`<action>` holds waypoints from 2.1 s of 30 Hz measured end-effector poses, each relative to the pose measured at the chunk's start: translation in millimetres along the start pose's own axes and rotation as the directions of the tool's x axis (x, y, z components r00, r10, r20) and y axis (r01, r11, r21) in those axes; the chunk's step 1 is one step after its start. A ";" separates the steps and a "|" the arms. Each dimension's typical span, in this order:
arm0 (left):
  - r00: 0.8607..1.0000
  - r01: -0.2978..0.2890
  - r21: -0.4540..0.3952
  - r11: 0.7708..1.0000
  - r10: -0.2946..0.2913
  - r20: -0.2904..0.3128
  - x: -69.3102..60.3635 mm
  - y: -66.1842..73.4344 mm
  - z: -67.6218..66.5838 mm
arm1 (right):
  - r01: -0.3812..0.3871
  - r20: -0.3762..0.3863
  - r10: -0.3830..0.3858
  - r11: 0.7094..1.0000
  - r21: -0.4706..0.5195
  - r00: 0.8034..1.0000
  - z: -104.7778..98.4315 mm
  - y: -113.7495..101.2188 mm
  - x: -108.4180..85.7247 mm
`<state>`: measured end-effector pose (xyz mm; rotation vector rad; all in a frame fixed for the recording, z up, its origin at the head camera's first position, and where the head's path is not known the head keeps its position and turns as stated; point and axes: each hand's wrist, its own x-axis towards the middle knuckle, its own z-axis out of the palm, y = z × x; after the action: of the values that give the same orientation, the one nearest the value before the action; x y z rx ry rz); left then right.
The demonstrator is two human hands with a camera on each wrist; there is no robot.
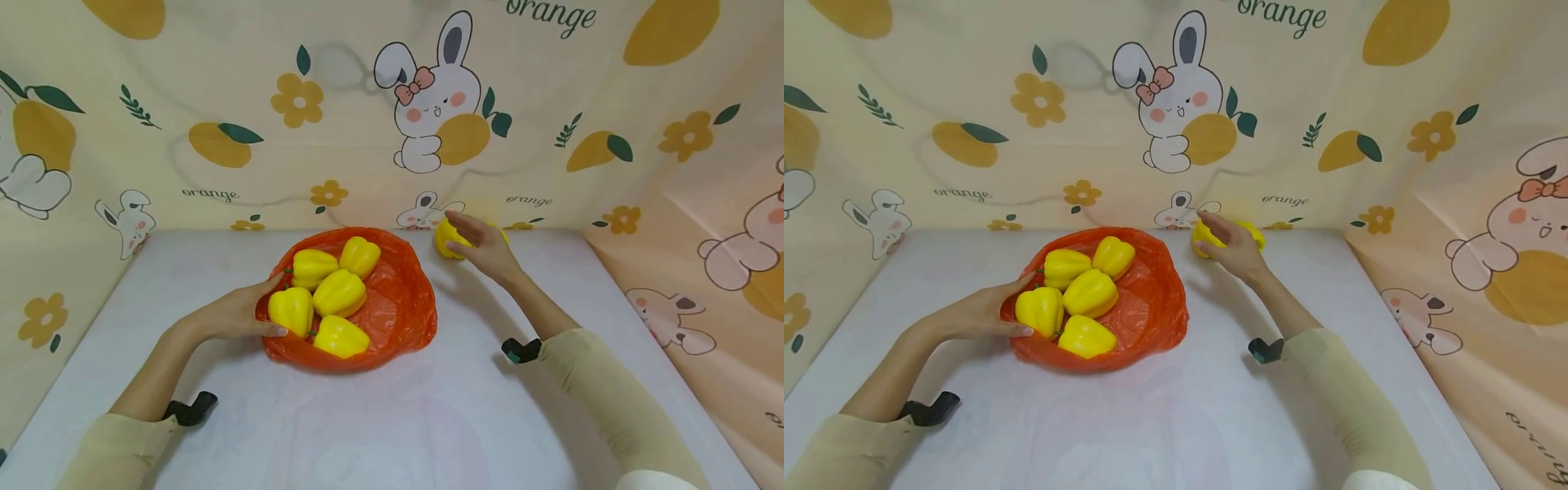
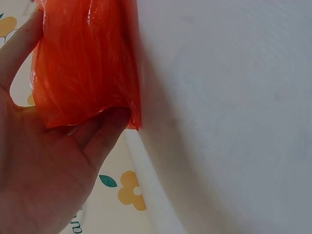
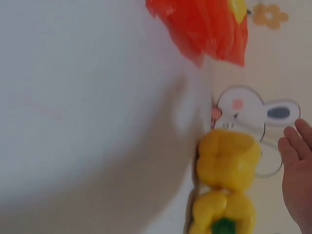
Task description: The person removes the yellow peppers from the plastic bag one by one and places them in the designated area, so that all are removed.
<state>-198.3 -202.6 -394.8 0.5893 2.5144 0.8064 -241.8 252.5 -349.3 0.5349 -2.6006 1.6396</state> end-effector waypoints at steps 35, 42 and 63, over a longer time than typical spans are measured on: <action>0.999 -0.008 0.006 1.000 0.008 -0.034 2.6 -3.2 2.5 | 0.025 0.238 0.006 0.991 -0.129 0.971 94.4 15.3 37.2; 0.999 -0.003 0.024 1.000 0.004 -0.042 -0.1 -3.5 2.7 | 0.020 0.218 0.020 0.983 -0.181 0.976 106.4 15.9 42.6; 0.999 0.010 0.037 0.999 -0.009 -0.033 1.4 -3.7 3.7 | 0.026 0.261 0.051 0.959 -0.283 0.964 127.7 29.3 61.5</action>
<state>-198.6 -202.9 -400.2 0.5808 2.5649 0.7726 -287.6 134.8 -419.8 0.7674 -2.9648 1.2340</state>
